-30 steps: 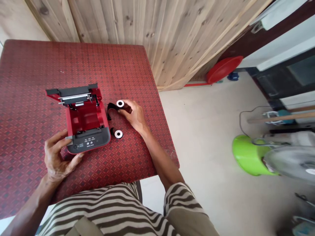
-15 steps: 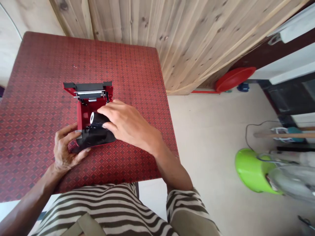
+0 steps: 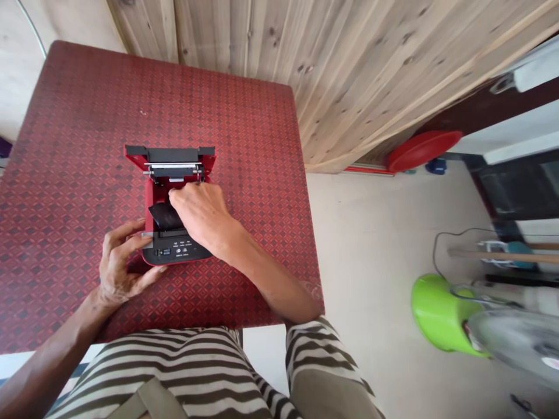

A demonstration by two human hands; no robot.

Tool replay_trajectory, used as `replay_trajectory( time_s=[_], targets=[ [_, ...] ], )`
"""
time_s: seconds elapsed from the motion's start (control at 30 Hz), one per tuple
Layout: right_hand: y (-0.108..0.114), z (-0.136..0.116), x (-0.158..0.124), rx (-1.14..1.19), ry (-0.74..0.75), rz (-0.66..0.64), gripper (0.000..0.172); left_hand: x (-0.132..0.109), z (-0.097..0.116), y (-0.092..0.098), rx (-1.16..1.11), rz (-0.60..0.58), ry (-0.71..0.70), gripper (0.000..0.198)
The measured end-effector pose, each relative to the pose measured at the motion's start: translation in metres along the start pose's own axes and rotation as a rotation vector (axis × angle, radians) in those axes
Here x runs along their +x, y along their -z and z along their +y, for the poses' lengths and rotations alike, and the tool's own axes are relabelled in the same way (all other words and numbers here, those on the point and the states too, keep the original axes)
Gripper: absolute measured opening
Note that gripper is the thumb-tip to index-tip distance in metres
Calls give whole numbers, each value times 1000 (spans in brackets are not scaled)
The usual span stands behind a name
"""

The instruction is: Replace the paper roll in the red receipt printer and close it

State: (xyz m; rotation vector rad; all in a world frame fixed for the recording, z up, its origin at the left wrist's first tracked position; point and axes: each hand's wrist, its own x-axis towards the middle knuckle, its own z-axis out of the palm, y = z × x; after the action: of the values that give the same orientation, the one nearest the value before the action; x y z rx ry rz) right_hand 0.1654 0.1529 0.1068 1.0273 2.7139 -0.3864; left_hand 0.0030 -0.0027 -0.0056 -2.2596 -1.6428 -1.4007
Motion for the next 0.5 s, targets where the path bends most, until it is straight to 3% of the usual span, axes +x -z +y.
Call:
replay_trajectory(
  time_s=[0.5],
  targets=[
    [5, -6, 0, 9, 2, 4, 35, 1, -1, 0, 37, 2, 3, 63]
  ],
)
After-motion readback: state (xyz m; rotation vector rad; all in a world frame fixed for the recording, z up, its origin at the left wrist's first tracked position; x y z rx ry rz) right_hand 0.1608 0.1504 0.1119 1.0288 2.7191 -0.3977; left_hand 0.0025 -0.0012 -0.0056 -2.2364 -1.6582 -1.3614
